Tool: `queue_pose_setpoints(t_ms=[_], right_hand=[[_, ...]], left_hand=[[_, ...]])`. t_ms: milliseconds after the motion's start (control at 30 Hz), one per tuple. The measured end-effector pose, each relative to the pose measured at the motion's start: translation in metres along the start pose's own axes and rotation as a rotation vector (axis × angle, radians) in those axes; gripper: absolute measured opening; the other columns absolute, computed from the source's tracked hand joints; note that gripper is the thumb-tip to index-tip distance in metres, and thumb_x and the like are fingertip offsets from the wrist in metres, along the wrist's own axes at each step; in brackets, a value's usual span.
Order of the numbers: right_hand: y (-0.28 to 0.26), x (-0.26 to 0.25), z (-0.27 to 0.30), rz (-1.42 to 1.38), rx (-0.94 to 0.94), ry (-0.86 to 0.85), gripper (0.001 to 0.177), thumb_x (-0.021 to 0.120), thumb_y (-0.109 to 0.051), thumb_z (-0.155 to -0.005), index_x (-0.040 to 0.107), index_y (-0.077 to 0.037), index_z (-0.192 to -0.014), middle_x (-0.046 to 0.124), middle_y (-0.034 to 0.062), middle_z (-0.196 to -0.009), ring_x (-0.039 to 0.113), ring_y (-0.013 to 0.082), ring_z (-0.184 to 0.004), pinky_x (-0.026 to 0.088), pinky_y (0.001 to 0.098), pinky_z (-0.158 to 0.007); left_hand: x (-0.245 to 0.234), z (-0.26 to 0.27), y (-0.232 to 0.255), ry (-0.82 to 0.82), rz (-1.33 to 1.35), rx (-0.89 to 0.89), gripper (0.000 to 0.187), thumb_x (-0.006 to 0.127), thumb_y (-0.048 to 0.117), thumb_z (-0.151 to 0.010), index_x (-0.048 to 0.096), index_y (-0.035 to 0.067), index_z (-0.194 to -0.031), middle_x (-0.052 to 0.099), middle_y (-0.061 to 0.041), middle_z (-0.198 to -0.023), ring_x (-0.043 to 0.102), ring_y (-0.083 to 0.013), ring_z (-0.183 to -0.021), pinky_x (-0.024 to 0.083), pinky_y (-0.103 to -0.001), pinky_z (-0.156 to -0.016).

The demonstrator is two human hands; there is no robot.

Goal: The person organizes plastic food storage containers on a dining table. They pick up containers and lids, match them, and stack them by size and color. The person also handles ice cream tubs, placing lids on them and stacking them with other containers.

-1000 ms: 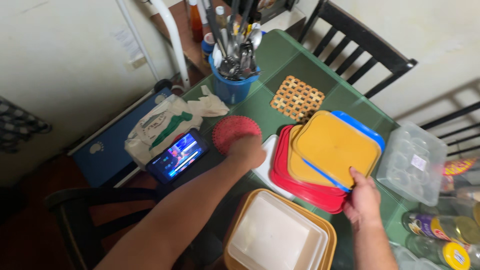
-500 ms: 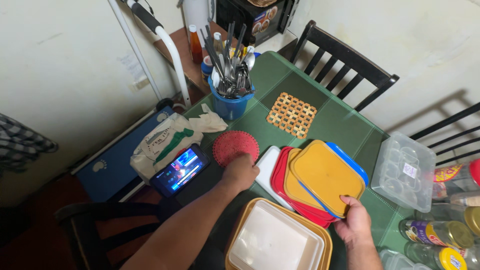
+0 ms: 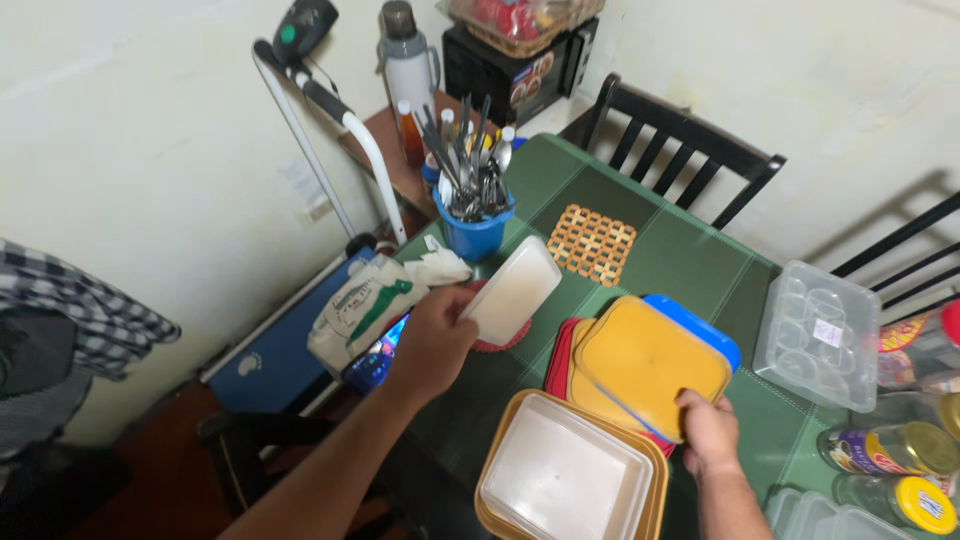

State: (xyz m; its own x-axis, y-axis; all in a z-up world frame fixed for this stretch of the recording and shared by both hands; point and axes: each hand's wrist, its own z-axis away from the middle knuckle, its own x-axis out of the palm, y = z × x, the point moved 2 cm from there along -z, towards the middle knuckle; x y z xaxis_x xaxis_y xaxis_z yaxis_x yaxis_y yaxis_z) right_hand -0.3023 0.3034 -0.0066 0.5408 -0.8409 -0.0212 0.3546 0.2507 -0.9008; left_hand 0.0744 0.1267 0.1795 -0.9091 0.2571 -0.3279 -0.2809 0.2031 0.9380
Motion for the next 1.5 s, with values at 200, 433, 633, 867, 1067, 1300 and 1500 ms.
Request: queue_pose_setpoints(t_ms=[200,433,633,867,1067,1300,1500], right_hand=[[-0.014,-0.010,0.010,0.767,-0.058,0.106,0.056,0.079,-0.021,-0.083,0.062,0.004,-0.130,0.071,0.0211,-0.119,0.069,0.0332,-0.112,0.053,0.0414,-0.097],[-0.086,-0.006,0.078,0.713,-0.498,-0.073,0.057,0.071,-0.023,-0.088,0.060,-0.001,-0.139,0.073,0.0195,-0.107,0.070,0.0320,-0.104,0.053,0.0381,-0.092],[-0.111,0.001,0.199,1.123,-0.709,-0.307,0.030,0.075,-0.027,-0.080,0.074,-0.012,-0.107,0.072,0.0061,-0.100,0.071,0.0252,-0.097,0.057,0.0377,-0.087],[-0.114,0.017,0.238,1.436,-0.827,-0.314,0.032,0.074,-0.024,-0.078,0.072,-0.017,-0.109,0.063,0.0088,-0.099,0.062,0.0292,-0.105,0.051,0.0439,-0.091],[-0.108,0.023,0.223,1.413,-0.861,-0.263,0.024,0.070,-0.028,-0.084,0.070,-0.015,-0.104,0.065,0.0096,-0.103,0.064,0.0318,-0.104,0.052,0.0449,-0.093],[-0.120,-0.008,0.180,1.097,-0.609,-0.331,0.027,0.066,-0.034,-0.092,0.065,-0.008,-0.100,0.067,0.0110,-0.085,0.069,0.0288,-0.080,0.058,0.0421,-0.077],[-0.117,-0.039,0.151,0.592,-0.440,-0.259,0.024,0.067,-0.027,-0.095,0.061,-0.005,-0.099,0.061,0.0075,-0.076,0.059,0.0176,-0.064,0.058,0.0399,-0.055]], left_hand=[[-0.003,0.041,0.019,0.093,0.075,0.047,0.013,0.067,0.009,-0.087,0.064,0.004,-0.099,0.068,-0.010,-0.092,0.067,-0.0186,-0.082,0.054,-0.032,-0.072],[0.004,0.077,0.049,0.070,0.007,0.256,0.004,0.066,0.004,-0.087,0.066,0.005,-0.091,0.065,-0.010,-0.096,0.068,-0.0264,-0.089,0.055,-0.034,-0.079],[0.017,0.091,0.074,0.147,0.014,0.359,0.008,0.069,0.003,-0.085,0.067,0.004,-0.093,0.065,-0.012,-0.109,0.067,-0.0290,-0.102,0.054,-0.035,-0.089],[0.028,0.124,0.079,0.133,0.007,0.361,0.009,0.070,0.004,-0.084,0.067,0.004,-0.093,0.064,-0.014,-0.112,0.065,-0.0289,-0.108,0.053,-0.036,-0.093],[0.035,0.161,0.070,0.150,0.123,0.177,0.011,0.066,0.002,-0.083,0.069,0.008,-0.092,0.058,-0.011,-0.122,0.065,-0.0256,-0.106,0.055,-0.033,-0.083],[0.025,0.170,0.073,0.236,0.196,0.143,0.012,0.070,0.007,-0.086,0.065,0.008,-0.097,0.057,-0.012,-0.125,0.066,-0.0264,-0.107,0.057,-0.034,-0.086],[0.038,0.181,0.114,0.243,0.127,0.458,0.018,0.076,0.009,-0.088,0.065,0.008,-0.102,0.056,-0.019,-0.126,0.061,-0.0379,-0.117,0.050,-0.043,-0.098]])
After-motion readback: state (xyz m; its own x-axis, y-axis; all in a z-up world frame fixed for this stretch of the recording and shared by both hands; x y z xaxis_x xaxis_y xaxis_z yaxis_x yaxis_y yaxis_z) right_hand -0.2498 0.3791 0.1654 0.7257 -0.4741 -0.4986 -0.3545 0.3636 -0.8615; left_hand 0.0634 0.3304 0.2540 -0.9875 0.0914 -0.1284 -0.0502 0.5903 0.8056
